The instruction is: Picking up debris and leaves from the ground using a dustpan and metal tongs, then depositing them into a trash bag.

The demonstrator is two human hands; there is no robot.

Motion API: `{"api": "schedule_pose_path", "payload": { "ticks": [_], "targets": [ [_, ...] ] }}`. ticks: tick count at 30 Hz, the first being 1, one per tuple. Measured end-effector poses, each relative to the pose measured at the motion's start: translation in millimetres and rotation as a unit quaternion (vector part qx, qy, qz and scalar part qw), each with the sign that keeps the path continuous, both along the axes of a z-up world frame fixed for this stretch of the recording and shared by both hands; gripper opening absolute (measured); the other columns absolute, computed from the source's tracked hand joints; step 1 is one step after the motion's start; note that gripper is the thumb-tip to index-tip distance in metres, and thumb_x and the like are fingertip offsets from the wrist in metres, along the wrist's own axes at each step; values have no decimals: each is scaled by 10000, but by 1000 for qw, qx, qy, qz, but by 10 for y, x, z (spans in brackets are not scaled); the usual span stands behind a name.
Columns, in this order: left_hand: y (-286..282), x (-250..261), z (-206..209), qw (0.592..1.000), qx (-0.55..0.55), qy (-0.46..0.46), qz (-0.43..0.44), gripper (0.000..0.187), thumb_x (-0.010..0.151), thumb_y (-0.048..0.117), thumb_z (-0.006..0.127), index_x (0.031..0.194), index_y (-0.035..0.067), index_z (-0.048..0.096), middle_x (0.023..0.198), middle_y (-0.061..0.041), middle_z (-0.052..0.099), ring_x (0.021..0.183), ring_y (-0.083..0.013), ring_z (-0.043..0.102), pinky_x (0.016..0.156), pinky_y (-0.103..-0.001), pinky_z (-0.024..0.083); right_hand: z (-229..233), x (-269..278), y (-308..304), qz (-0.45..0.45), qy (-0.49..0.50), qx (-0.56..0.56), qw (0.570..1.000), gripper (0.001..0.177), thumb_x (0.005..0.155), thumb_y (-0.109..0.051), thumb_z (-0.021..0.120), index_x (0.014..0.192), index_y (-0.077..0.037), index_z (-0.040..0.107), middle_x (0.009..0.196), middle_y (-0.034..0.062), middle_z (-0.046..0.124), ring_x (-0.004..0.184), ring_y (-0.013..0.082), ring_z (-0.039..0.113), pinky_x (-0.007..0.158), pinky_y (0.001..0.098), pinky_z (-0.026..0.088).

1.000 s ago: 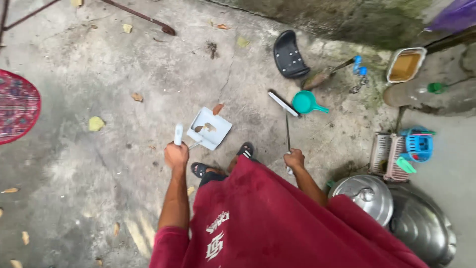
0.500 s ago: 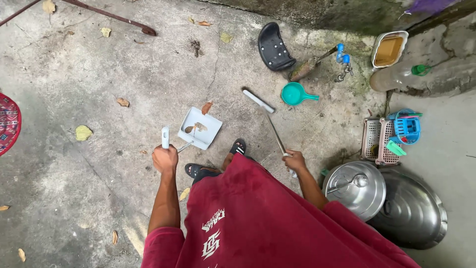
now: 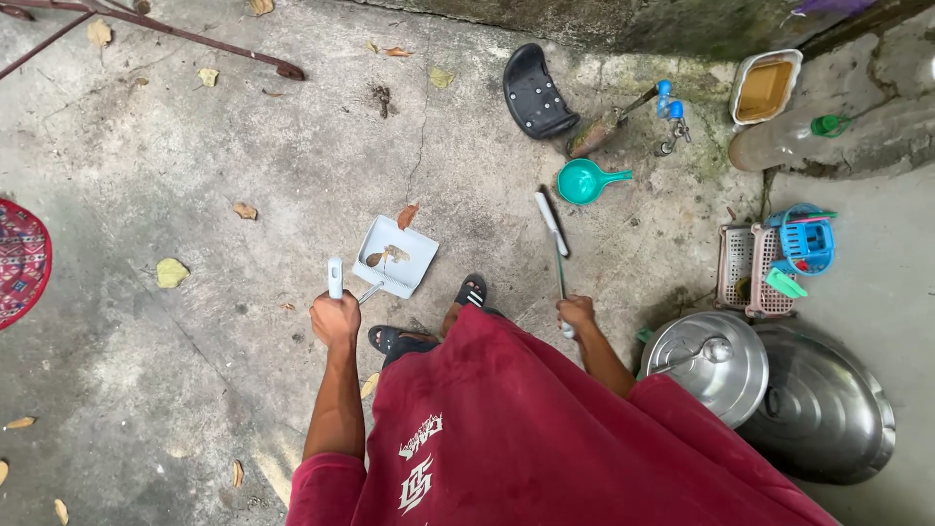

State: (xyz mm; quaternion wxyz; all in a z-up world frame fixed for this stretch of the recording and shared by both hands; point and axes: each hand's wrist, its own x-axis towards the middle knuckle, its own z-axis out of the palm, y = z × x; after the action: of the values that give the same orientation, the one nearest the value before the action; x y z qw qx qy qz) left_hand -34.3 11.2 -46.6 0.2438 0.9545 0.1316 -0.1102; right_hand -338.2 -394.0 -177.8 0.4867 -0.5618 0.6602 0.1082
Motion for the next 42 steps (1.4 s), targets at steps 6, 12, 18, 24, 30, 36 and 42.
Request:
{"api": "schedule_pose_path", "payload": {
  "ticks": [6, 12, 18, 24, 30, 36, 42],
  "targets": [
    [43, 26, 54, 1000, -7, 5, 8, 278, 825, 217, 647, 825, -47, 735, 842, -331, 687, 819, -522, 675, 770, -582, 520, 625, -155, -172, 35, -65, 67, 995, 599, 833, -39, 676, 1422, -1, 574, 650, 116, 626, 439, 183, 546, 408, 368, 445],
    [3, 10, 89, 1000, -10, 13, 10, 295, 842, 236, 644, 841, -41, 745, 847, -326, 691, 830, -512, 684, 771, -568, 534, 351, 179, 19, 78, -35, -28, 996, 458, 833, -37, 639, 1289, 1, 625, 644, 99, 652, 451, 189, 598, 420, 362, 486],
    [-66, 45, 105, 1000, 2, 23, 15, 314, 855, 263, 643, 855, -29, 759, 871, -317, 701, 839, -508, 686, 804, -568, 531, -1000, 386, 433, 67, -184, 90, 977, 128, 822, -34, 665, 886, 75, 648, 638, 89, 597, 475, 196, 565, 381, 376, 433],
    [-16, 45, 44, 999, -3, 19, 38, 302, 831, 265, 658, 852, -17, 766, 877, -307, 707, 849, -502, 686, 799, -566, 530, -251, 741, 721, 186, -78, 121, 972, 366, 842, -71, 663, 1199, 9, 669, 688, 116, 661, 502, 208, 606, 418, 378, 488],
    [31, 91, -79, 998, -52, 23, 30, 295, 822, 257, 667, 822, -25, 751, 834, -308, 701, 815, -486, 699, 762, -548, 539, 561, 1234, 644, 247, -39, 26, 968, 534, 844, -109, 637, 1370, -17, 631, 771, 152, 710, 536, 204, 645, 467, 369, 540],
    [90, 149, 71, 987, -147, 60, 13, 298, 801, 252, 666, 789, -42, 716, 782, -314, 683, 785, -458, 724, 729, -515, 547, -168, 1637, 1003, 273, -25, -26, 961, 529, 827, -95, 685, 1345, 1, 634, 902, 157, 714, 616, 225, 694, 503, 381, 575],
    [249, 190, 109, 981, -178, 76, 18, 282, 787, 239, 671, 760, -36, 725, 782, -312, 685, 781, -464, 713, 745, -512, 540, 440, 1649, 1363, 345, -5, 107, 932, 528, 810, -37, 688, 1333, -11, 625, 868, 135, 698, 615, 233, 654, 492, 388, 548]
  ]
}}
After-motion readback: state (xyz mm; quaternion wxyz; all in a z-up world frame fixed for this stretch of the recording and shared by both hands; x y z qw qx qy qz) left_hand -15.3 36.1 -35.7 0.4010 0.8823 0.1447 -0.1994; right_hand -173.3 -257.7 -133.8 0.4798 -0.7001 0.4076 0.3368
